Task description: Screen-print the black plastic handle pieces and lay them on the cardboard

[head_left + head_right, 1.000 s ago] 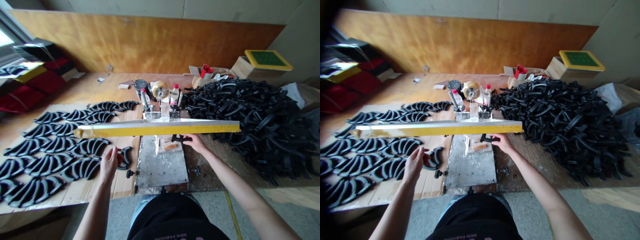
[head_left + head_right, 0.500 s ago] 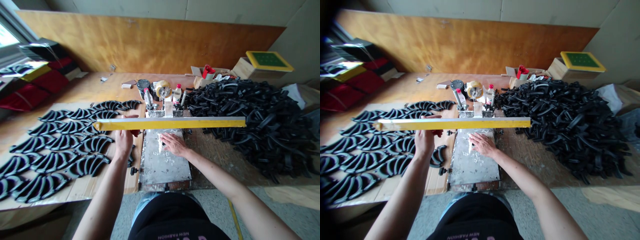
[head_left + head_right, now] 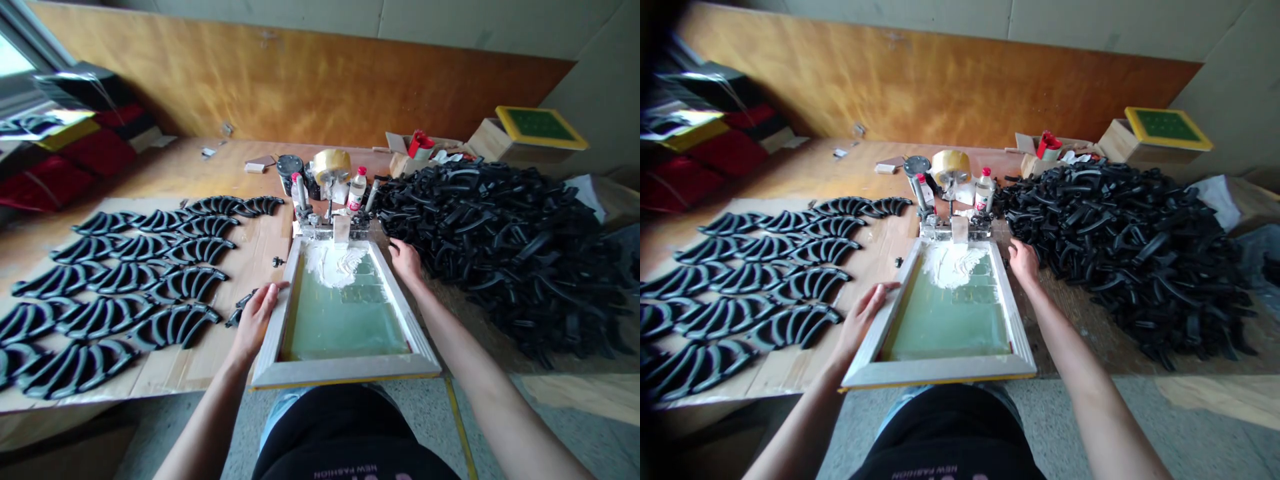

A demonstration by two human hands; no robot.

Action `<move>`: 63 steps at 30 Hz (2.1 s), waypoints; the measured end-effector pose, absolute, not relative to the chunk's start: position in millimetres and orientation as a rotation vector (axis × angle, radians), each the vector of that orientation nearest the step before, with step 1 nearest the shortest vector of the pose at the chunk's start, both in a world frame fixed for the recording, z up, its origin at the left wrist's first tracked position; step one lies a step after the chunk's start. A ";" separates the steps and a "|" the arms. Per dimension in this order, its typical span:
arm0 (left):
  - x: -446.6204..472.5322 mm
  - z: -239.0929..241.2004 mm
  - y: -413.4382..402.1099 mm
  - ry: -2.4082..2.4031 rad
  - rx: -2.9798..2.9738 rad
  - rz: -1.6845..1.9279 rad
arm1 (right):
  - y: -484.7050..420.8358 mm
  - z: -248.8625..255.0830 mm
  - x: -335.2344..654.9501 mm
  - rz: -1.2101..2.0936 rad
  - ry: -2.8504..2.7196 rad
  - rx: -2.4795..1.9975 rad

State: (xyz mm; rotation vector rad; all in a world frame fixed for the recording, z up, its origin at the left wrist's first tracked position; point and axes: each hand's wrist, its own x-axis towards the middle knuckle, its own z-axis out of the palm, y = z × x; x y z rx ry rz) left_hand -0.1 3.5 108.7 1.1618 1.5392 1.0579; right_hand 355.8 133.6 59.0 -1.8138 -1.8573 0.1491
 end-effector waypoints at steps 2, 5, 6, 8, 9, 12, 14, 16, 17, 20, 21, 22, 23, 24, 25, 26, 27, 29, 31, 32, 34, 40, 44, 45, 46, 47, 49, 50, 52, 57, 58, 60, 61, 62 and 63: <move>-2.1 85.5 -3.8 1.539 1.103 0.957 | 143.9 70.4 341.1 0.055 -1.839 -1.688; -2.5 47.8 -7.4 1.545 1.057 0.856 | 159.2 81.6 298.1 0.031 -2.065 -1.407; -2.5 36.8 -7.2 1.552 1.057 0.851 | 163.2 82.6 283.5 0.059 -2.163 -1.367; -2.6 19.5 -5.8 1.568 1.060 0.857 | 167.5 80.0 260.5 0.134 -2.348 -1.373; -2.9 13.3 -5.0 1.575 1.061 0.861 | 167.1 77.2 253.0 0.161 -2.420 -1.403; -4.0 3.1 -3.8 1.593 1.060 0.861 | 153.0 67.6 246.8 0.154 -2.550 -1.435; -4.2 1.0 -3.9 1.598 1.046 0.860 | 135.3 65.4 252.6 0.132 -2.650 -1.290; -3.4 1.3 -4.3 1.597 1.028 0.866 | 117.9 69.0 262.1 0.152 -2.772 -1.045; -2.7 2.2 -4.5 1.597 1.022 0.869 | 111.7 72.8 266.8 0.177 -2.822 -0.919; -0.4 7.1 -4.9 1.616 1.013 0.865 | 107.8 85.5 275.4 0.299 -2.897 -0.696; 0.0 9.3 -5.1 1.624 1.013 0.862 | 109.9 87.8 275.7 0.322 -2.884 -0.702; 0.3 11.6 -5.3 1.631 1.013 0.859 | 112.1 88.0 274.8 0.318 -2.850 -0.743; 0.3 13.9 -5.6 1.631 1.011 0.859 | 113.5 86.0 273.3 0.285 -2.803 -0.802; 0.2 16.3 -5.9 1.620 1.007 0.860 | 113.4 82.1 271.7 0.232 -2.754 -0.856; 0.0 18.7 -6.2 1.603 1.001 0.862 | 111.4 76.9 270.5 0.177 -2.715 -0.885; 0.0 21.1 -6.5 1.585 0.993 0.860 | 108.0 71.4 270.2 0.138 -2.695 -0.880; 0.0 23.6 -6.7 1.569 0.986 0.858 | 104.0 66.6 270.7 0.127 -2.694 -0.850; 0.8 29.6 -6.8 1.555 0.976 0.859 | 98.2 62.3 272.9 0.175 -2.709 -0.773; 2.0 37.8 -6.4 1.570 0.974 0.859 | 101.7 67.0 272.9 0.245 -2.685 -0.792; 2.3 43.2 -6.1 1.580 0.974 0.857 | 108.0 72.4 271.0 0.263 -2.651 -0.851; 2.2 57.1 -5.1 1.592 0.976 0.855 | 127.9 86.4 264.8 0.260 -2.557 -1.030; 0.3 111.1 8.8 1.586 1.002 0.981 | 189.1 121.1 289.1 0.052 -2.237 -1.491; 10.1 136.6 39.2 1.345 0.925 1.300 | 190.4 102.3 344.5 0.131 -1.857 -1.747; 13.6 141.7 48.2 1.292 0.932 1.393 | 184.2 90.8 352.8 0.180 -1.818 -1.790; 17.1 146.4 56.6 1.262 0.943 1.457 | 175.8 77.5 356.8 0.224 -1.813 -1.811; 20.4 150.2 64.0 1.254 0.952 1.495 | 165.6 63.2 356.3 0.260 -1.835 -1.809; 26.4 153.5 73.5 1.269 0.927 1.551 | 142.6 35.7 343.9 0.308 -1.956 -1.718; 29.5 151.8 74.7 1.282 0.885 1.582 | 131.3 24.5 334.0 0.331 -2.053 -1.635; 37.3 140.2 69.5 1.294 0.790 1.564 | 111.2 10.8 312.2 0.342 -2.254 -1.458; 67.0 78.3 22.5 1.245 0.588 0.830 | 66.5 20.4 265.9 0.217 -2.345 -1.293; 71.5 65.7 11.8 1.236 0.535 0.780 | 58.0 24.0 258.8 0.203 -2.399 -1.184; 73.2 45.3 -6.8 1.261 0.441 0.818 | 47.2 27.5 251.8 0.225 -2.559 -0.863; 69.4 37.8 -14.3 1.299 0.405 0.859 | 46.7 27.4 254.2 0.259 -2.629 -0.711; 62.4 31.8 -20.6 1.356 0.371 0.895 | 49.9 26.8 261.7 0.298 -2.672 -0.620; 52.4 27.3 -26.2 1.419 0.338 0.930 | 56.7 26.3 274.4 0.329 -2.686 -0.625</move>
